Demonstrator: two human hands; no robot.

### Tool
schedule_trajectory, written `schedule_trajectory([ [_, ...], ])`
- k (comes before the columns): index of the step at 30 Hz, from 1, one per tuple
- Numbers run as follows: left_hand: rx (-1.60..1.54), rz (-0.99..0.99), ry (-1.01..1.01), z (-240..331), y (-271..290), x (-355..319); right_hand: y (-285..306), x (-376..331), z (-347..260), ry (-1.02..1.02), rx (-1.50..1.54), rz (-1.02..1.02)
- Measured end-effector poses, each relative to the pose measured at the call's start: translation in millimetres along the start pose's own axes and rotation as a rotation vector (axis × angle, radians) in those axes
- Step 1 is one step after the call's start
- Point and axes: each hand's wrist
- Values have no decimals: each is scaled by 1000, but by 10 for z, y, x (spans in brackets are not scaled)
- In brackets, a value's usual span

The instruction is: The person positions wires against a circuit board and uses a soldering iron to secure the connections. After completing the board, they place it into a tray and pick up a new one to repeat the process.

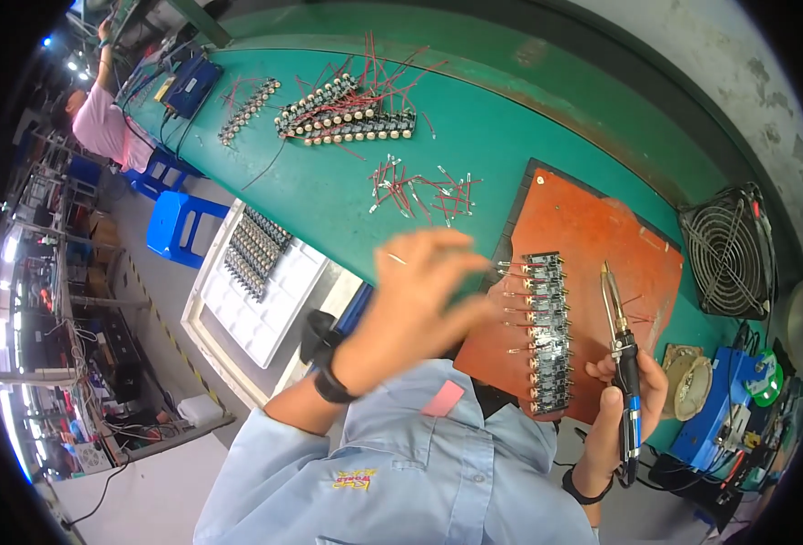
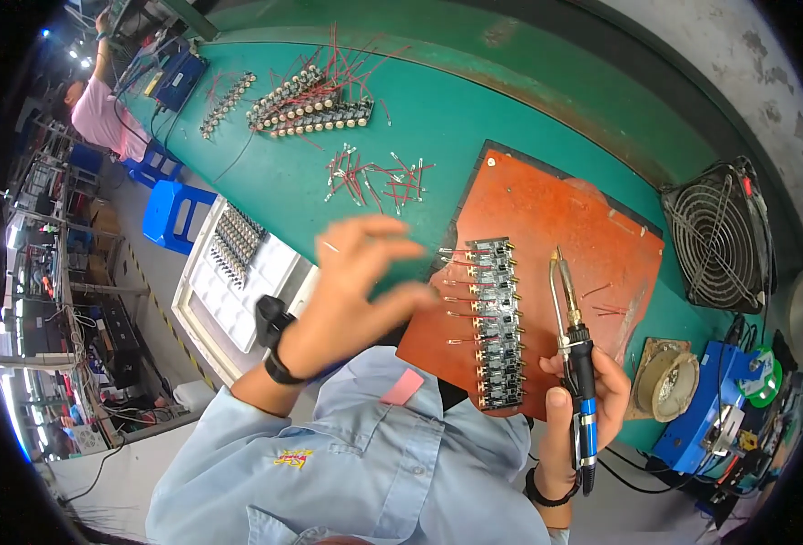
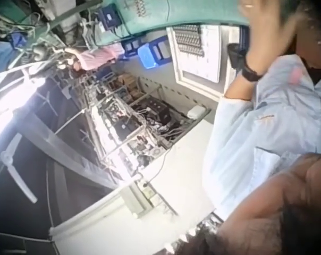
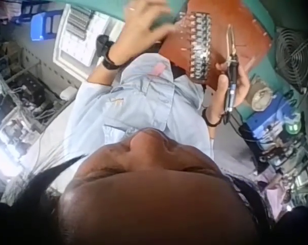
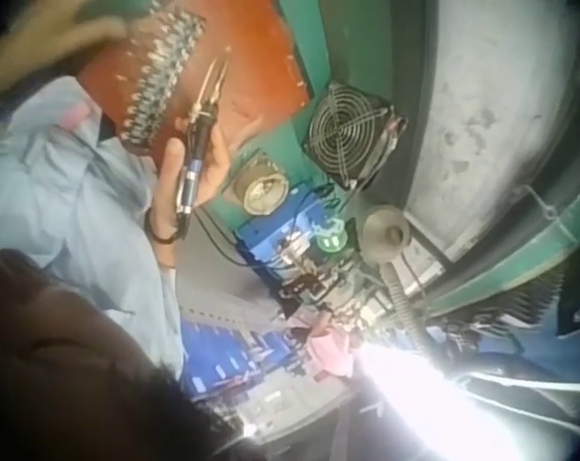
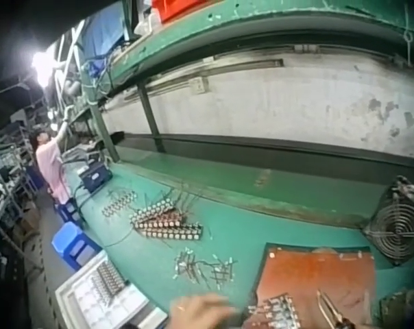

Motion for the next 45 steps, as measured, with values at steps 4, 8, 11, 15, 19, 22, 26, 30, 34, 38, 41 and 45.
schedule_trajectory([
  [4, 292, 329, 175, -714, 302, 144, -21, 7, 25, 41, -43, -16],
  [8, 334, 295, 246, -949, 364, 33, -14, 20, 1, 42, -62, -21],
  [11, 322, 246, 272, -861, 398, -78, 12, 17, 12, 55, -51, -23],
  [15, 181, 182, 282, -594, 396, -229, 48, 6, -12, 59, -33, -4],
  [19, 30, 95, 236, -292, 307, -200, 54, -23, -72, 57, 71, 4],
  [22, -46, 37, 174, -109, 158, -130, 77, -51, -81, 67, 117, -27],
  [26, -232, -60, 116, 181, -11, -75, 94, -53, -134, 79, 99, -130],
  [30, -500, -209, 141, 513, -48, -83, -50, -29, -224, 28, 85, -181],
  [34, -523, -286, 131, 609, -95, -133, -76, 14, -278, 114, -143, -222],
  [38, -449, -244, 5, 624, -178, -170, -32, -34, -222, 98, -144, -224],
  [41, -334, -135, -236, 637, -257, -210, -18, -53, -221, 113, -163, -259],
  [45, -362, -189, -307, 578, -362, -295, -41, -38, -237, 119, -200, -263],
])
Point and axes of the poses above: each hand's wrist, its own x-axis towards the middle knuckle, its own y-axis out of the back of the hand, z = x × y, and after that the axes turned 9 degrees about -x, right-handed
